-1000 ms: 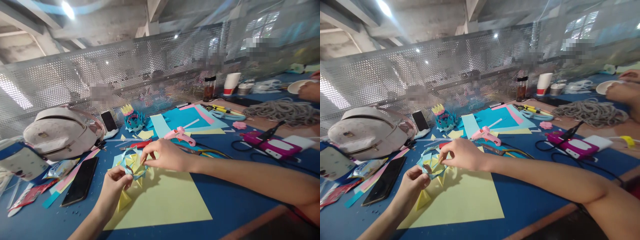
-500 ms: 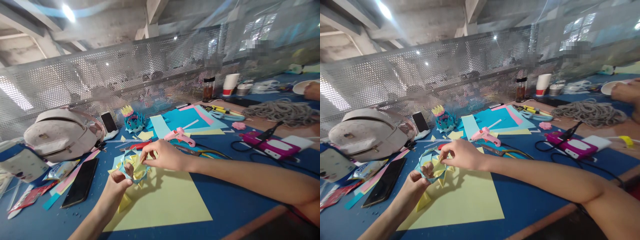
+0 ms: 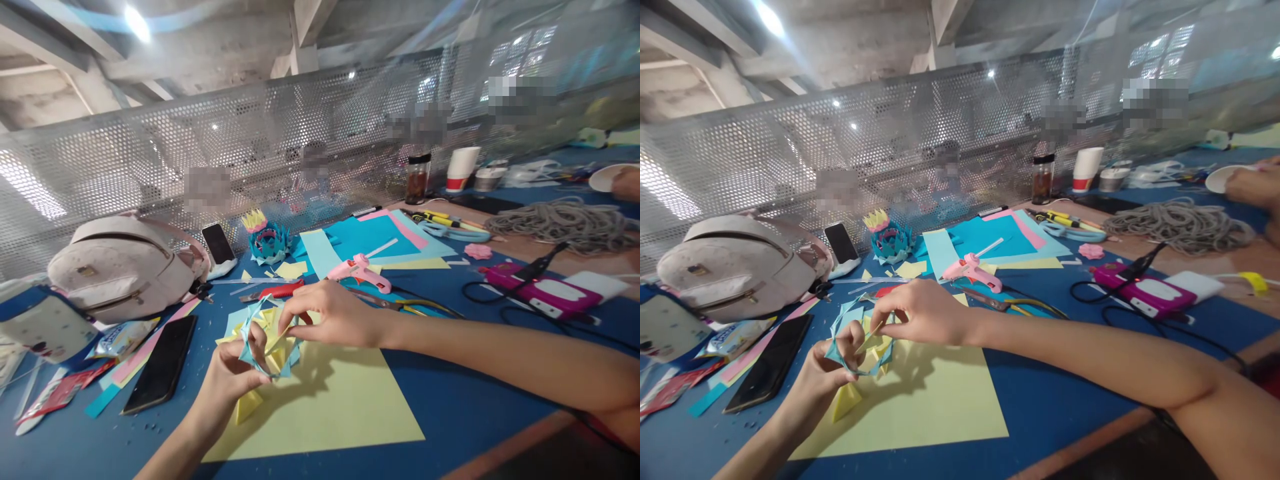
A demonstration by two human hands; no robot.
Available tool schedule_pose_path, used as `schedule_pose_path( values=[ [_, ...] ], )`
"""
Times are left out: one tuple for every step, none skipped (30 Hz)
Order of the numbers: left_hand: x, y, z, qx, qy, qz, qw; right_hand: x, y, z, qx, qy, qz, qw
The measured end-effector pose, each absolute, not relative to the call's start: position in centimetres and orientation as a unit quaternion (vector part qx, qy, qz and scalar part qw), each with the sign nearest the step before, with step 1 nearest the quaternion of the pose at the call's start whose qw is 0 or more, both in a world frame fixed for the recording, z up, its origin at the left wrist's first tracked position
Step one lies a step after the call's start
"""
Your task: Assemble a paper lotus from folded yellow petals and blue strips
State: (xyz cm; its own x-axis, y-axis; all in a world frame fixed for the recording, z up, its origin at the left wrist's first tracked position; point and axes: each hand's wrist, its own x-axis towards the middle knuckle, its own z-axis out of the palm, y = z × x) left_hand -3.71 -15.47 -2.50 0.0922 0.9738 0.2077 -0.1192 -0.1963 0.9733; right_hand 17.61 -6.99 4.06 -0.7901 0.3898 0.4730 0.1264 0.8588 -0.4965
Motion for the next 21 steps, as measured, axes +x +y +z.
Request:
schedule_pose_path(
  values=[
    [-3.74, -15.46, -2.53, 0.542, 0.39, 0.549, 0.502, 17.64, -6.98, 4.1, -0.143, -0.922, 0.222, 0.284],
    [-3.74, -15.46, -2.54, 0.536, 0.391, 0.55, 0.506, 17.67, -6.98, 4.15, -0.143, -0.925, 0.216, 0.278],
    [-3.71, -15.45, -2.52, 0.53, 0.392, 0.552, 0.51, 17.69, -6.96, 4.19, -0.142, -0.928, 0.211, 0.274],
    [-3.67, -15.45, -2.5, 0.523, 0.394, 0.555, 0.513, 17.72, -6.94, 4.23, -0.139, -0.929, 0.205, 0.274],
    [-3.62, -15.44, -2.46, 0.515, 0.395, 0.559, 0.517, 17.73, -6.92, 4.25, -0.137, -0.93, 0.201, 0.276],
    [-3.57, -15.43, -2.43, 0.506, 0.396, 0.563, 0.52, 17.74, -6.9, 4.27, -0.134, -0.93, 0.198, 0.28],
    [-3.53, -15.42, -2.41, 0.498, 0.397, 0.567, 0.522, 17.74, -6.87, 4.28, -0.132, -0.929, 0.197, 0.284],
    [-3.51, -15.4, -2.4, 0.492, 0.399, 0.569, 0.525, 17.74, -6.86, 4.29, -0.131, -0.928, 0.197, 0.286],
    [-3.5, -15.38, -2.42, 0.487, 0.4, 0.569, 0.527, 17.72, -6.85, 4.3, -0.13, -0.928, 0.2, 0.287],
    [-3.5, -15.36, -2.44, 0.485, 0.4, 0.569, 0.53, 17.71, -6.85, 4.33, -0.129, -0.927, 0.205, 0.285],
    [-3.51, -15.33, -2.47, 0.484, 0.399, 0.568, 0.533, 17.69, -6.87, 4.37, -0.128, -0.927, 0.212, 0.282],
    [-3.53, -15.31, -2.49, 0.483, 0.397, 0.568, 0.535, 17.67, -6.89, 4.42, -0.126, -0.927, 0.22, 0.277],
    [-3.54, -15.3, -2.5, 0.482, 0.396, 0.569, 0.536, 17.66, -6.92, 4.49, -0.125, -0.926, 0.23, 0.272],
    [-3.54, -15.3, -2.5, 0.48, 0.395, 0.571, 0.536, 17.66, -6.96, 4.56, -0.123, -0.925, 0.239, 0.267],
    [-3.53, -15.31, -2.49, 0.477, 0.397, 0.573, 0.535, 17.66, -7.0, 4.64, -0.122, -0.925, 0.248, 0.263],
    [-3.52, -15.32, -2.48, 0.473, 0.399, 0.576, 0.533, 17.66, -7.03, 4.71, -0.121, -0.924, 0.255, 0.259],
    [-3.52, -15.34, -2.48, 0.47, 0.402, 0.579, 0.532, 17.66, -7.06, 4.77, -0.121, -0.923, 0.26, 0.257],
    [-3.54, -15.35, -2.52, 0.465, 0.406, 0.583, 0.528, 17.66, -7.07, 4.8, -0.123, -0.922, 0.266, 0.255],
    [-3.57, -15.34, -2.58, 0.46, 0.41, 0.588, 0.524, 17.65, -7.07, 4.81, -0.125, -0.92, 0.272, 0.253],
    [-3.63, -15.32, -2.69, 0.455, 0.415, 0.591, 0.521, 17.63, -7.05, 4.79, -0.128, -0.918, 0.278, 0.252],
    [-3.72, -15.27, -2.84, 0.45, 0.42, 0.595, 0.517, 17.61, -7.02, 4.74, -0.131, -0.916, 0.285, 0.251]
  ],
)
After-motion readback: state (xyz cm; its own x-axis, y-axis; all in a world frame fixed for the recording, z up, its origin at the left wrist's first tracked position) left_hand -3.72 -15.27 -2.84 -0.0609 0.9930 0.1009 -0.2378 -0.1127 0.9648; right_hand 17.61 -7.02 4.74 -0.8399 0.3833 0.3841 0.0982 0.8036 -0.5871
